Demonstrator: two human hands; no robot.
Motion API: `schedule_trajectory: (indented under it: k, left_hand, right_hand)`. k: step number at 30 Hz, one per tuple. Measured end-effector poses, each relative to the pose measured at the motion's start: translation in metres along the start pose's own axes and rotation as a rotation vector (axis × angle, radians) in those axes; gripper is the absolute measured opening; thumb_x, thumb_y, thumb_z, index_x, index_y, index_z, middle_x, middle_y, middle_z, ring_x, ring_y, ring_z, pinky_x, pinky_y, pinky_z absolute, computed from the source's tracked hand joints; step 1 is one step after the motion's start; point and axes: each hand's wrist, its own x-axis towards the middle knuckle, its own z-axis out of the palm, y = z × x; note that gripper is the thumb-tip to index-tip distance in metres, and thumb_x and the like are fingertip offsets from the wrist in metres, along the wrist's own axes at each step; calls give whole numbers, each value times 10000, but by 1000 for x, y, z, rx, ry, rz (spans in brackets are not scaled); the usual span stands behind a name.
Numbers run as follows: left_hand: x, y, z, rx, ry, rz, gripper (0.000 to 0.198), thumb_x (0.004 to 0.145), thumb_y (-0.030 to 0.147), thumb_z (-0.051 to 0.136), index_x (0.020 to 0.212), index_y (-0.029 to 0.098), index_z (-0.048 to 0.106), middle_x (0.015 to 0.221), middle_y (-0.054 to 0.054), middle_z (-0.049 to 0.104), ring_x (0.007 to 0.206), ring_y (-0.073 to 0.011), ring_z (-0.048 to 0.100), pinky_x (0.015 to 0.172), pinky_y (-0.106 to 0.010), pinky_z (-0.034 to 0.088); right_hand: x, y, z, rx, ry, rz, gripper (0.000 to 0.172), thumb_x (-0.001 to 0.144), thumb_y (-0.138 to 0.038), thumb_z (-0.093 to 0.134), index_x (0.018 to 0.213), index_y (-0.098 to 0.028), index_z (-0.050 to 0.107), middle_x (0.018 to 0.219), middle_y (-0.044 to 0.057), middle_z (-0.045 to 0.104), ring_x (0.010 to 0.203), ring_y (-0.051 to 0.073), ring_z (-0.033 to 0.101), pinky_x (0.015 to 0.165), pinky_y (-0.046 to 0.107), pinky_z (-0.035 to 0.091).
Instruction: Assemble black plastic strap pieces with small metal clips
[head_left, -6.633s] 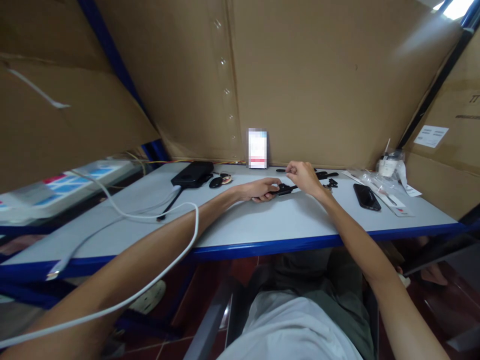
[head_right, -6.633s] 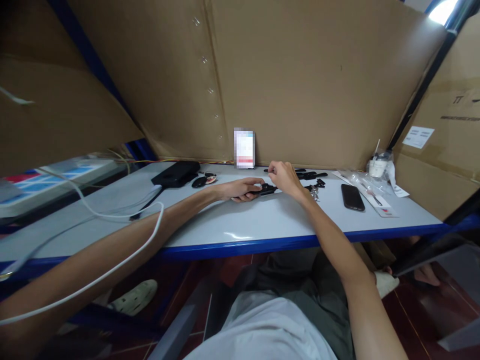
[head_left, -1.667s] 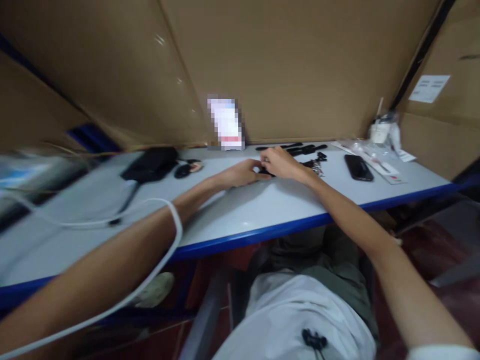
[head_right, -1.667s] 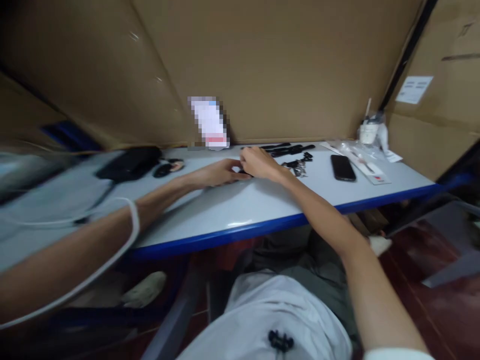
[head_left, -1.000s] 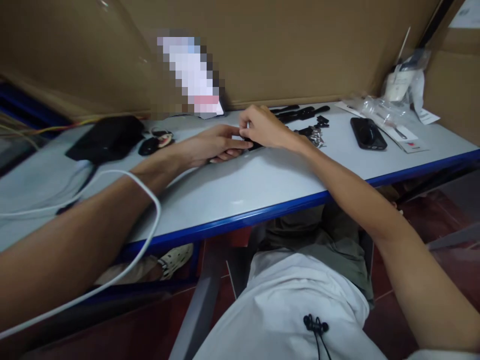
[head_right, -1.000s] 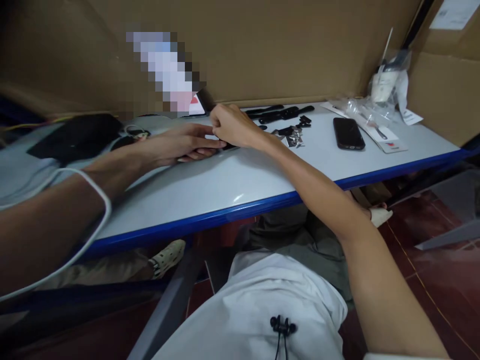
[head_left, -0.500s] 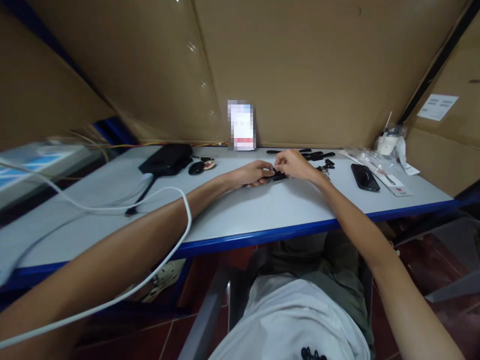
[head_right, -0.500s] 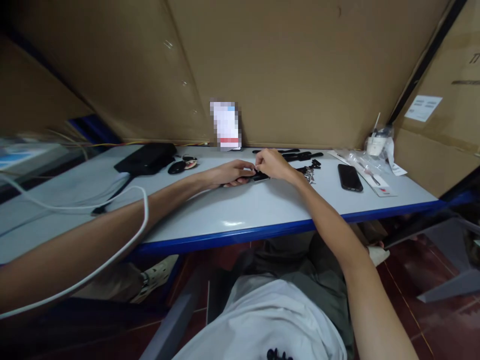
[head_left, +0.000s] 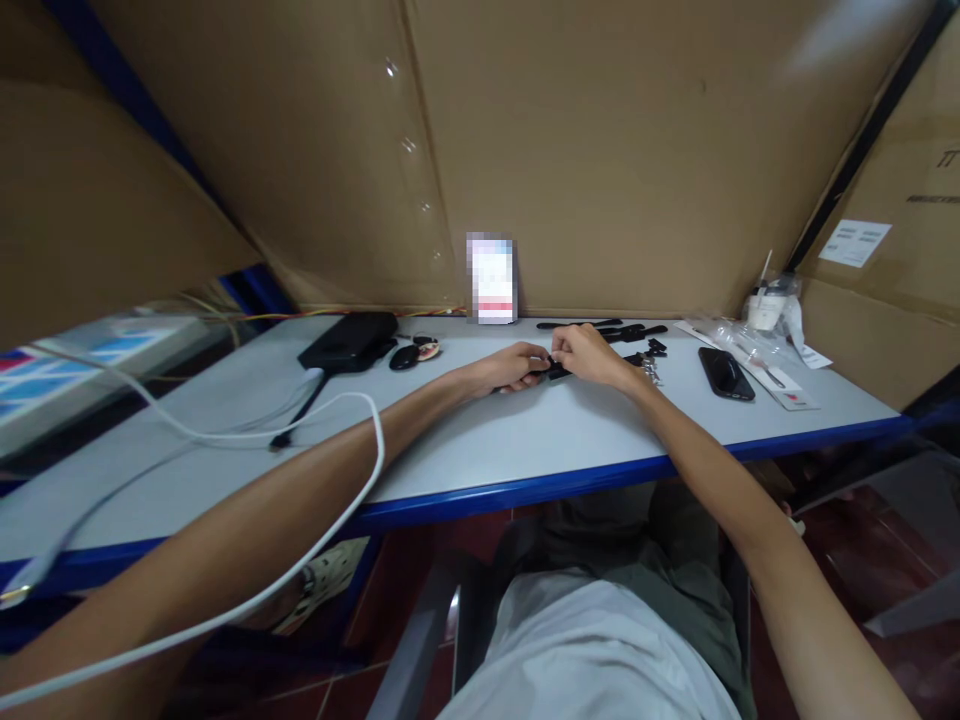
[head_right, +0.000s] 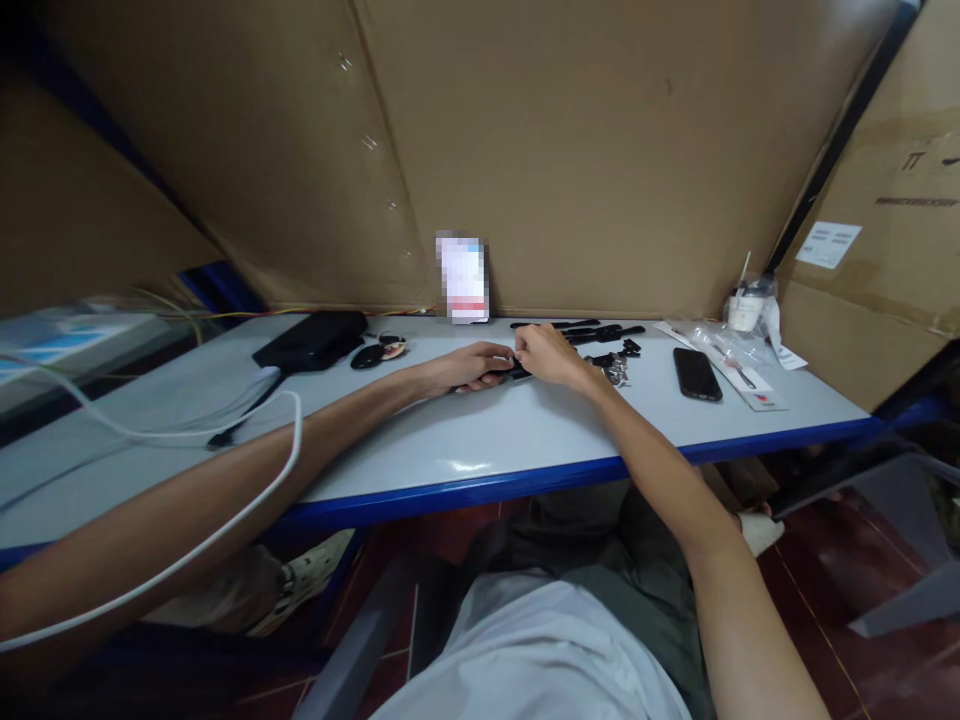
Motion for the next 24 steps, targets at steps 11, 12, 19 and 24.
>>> schedule_trajectory:
  k: [11,12,19,24]
  left_hand:
    - [8,-7,-9,-102,-88,-30,191,870,353,601,826,233,460,562,78,324,402,-63,197,387,-209,91]
    - [8,-7,-10,-118,-100,-42,197,868,347,603,816,235,450,560,80,319,400,-62,194,386,-208,89]
    - [10,-8,-19,-213,-184,-59,248,831,308,647,765,236,420,548,83,312,395,-55,184,387,-203,72]
    - [7,-3,-18,-207,-168,-74,263,824,299,644,734,235,405,537,81,311,388,-53,177,383,-206,67]
  right_hand:
    - [5,4,-3,66,38,73,161,904,-243,675,893,-130,790,705,18,695,677,123,577,673,235,367]
    - [5,6,-7,69,49,77,185,910,-275,677,932,-132,792,715,20,702,678,125,582,670,236,372]
    - [-5,27,-33,71,-141,80,418,781,-323,824,1153,-146,757,1063,108,763,917,183,684,785,253,467]
    - [-6,25,-23,-25,-167,37,381,742,-392,846,1057,-182,794,1028,99,775,909,207,693,758,262,461]
